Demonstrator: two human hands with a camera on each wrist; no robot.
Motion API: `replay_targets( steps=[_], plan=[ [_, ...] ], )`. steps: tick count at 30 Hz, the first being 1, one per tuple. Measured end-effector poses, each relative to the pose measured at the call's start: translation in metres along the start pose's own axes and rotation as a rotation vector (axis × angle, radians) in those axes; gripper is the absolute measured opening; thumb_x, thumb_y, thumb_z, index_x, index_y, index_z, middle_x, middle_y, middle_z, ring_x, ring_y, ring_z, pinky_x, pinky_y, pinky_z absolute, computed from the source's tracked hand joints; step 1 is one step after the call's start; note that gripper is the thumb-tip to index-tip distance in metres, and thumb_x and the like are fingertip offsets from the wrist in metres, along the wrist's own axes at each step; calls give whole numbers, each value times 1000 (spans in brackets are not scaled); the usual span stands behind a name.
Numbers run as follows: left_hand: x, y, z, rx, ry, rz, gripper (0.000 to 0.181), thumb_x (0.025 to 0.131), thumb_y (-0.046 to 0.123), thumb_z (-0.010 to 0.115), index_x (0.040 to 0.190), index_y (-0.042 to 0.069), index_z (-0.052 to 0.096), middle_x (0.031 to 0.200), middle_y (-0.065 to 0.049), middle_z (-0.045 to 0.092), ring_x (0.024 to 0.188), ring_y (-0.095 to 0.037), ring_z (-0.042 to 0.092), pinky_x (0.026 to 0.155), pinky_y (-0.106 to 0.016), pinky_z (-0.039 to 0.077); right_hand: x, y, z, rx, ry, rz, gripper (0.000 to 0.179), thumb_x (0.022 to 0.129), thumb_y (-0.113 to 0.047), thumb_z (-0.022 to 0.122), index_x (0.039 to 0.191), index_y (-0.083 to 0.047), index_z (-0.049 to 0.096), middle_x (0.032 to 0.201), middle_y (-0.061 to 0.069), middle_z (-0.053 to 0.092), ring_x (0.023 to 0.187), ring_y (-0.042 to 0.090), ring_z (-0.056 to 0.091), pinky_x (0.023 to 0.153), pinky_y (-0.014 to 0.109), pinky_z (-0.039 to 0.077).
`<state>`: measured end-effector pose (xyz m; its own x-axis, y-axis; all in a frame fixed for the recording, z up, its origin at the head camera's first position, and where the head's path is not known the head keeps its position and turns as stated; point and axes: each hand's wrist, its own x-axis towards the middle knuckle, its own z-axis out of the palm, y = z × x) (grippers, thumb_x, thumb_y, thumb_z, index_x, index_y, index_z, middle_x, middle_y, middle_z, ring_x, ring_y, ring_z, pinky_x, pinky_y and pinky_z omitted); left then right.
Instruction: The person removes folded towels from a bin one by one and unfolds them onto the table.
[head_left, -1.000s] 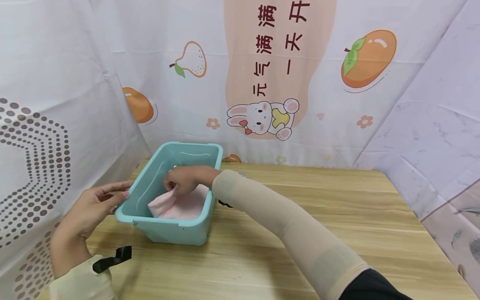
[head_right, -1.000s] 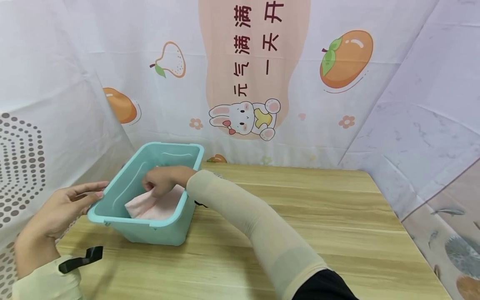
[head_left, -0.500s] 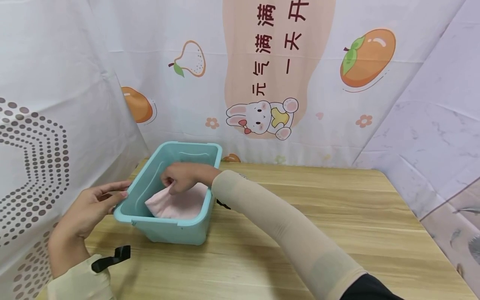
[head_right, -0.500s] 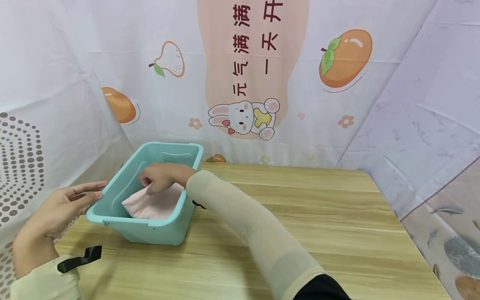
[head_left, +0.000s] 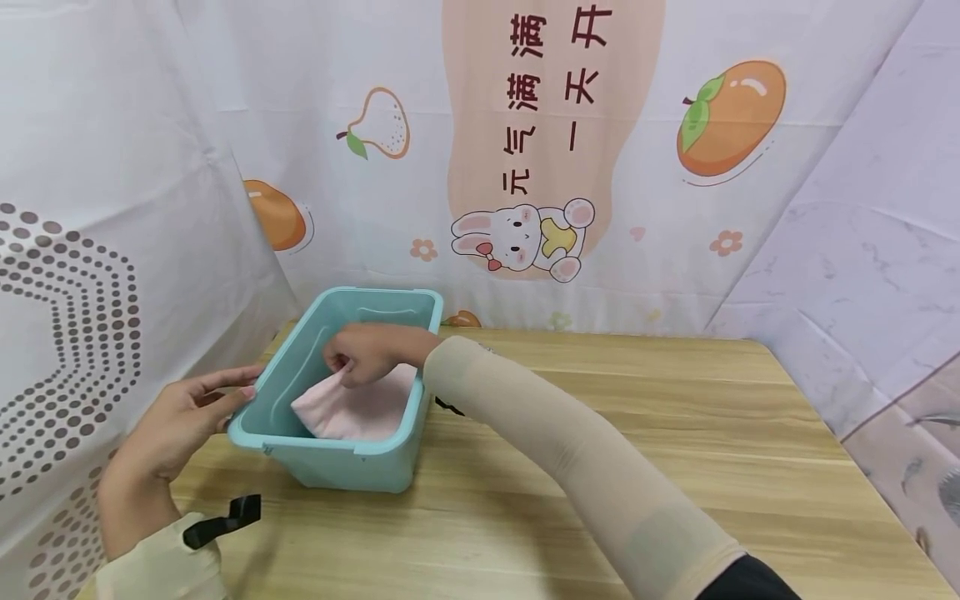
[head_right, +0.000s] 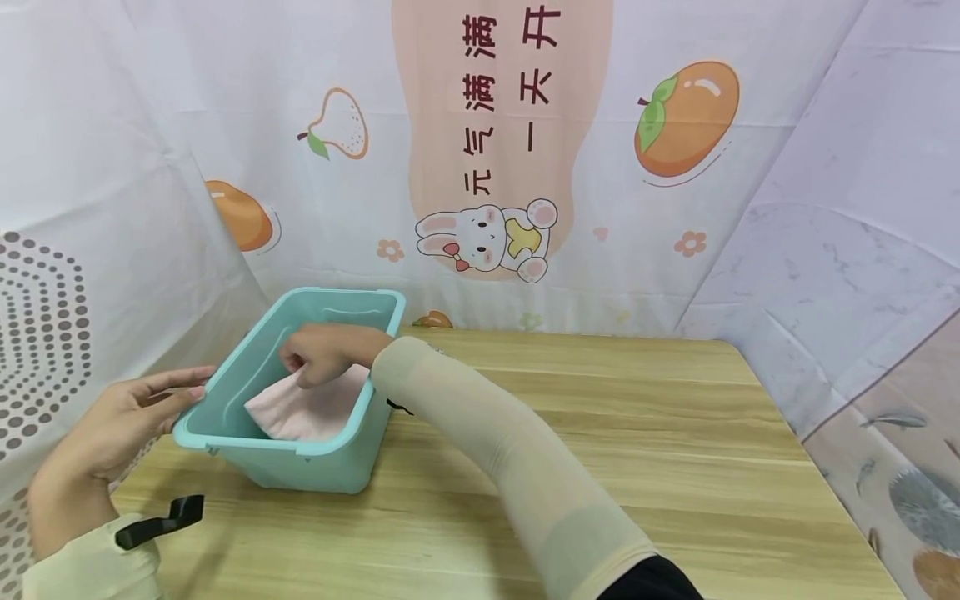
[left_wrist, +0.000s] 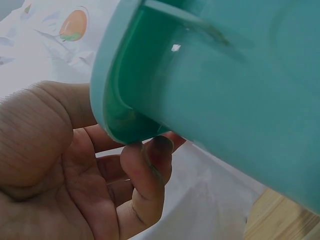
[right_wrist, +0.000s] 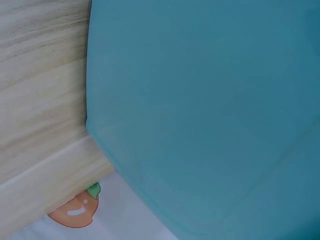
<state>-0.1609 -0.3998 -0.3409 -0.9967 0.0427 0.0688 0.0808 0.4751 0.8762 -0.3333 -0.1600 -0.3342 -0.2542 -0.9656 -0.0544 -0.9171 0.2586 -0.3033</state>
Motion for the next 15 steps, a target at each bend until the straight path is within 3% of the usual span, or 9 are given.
replay_targets(
  steps=[15],
  plan=[
    [1,-2,0,11,6,7,41,104,22,63,141,4,61,109,25,68,96,5,65,74,-22,58,-18,-15,-29,-85,-19,22,7,90,-8,58,87,-14,56,83,-2,52,77,11,46,68,21,37]
  ],
)
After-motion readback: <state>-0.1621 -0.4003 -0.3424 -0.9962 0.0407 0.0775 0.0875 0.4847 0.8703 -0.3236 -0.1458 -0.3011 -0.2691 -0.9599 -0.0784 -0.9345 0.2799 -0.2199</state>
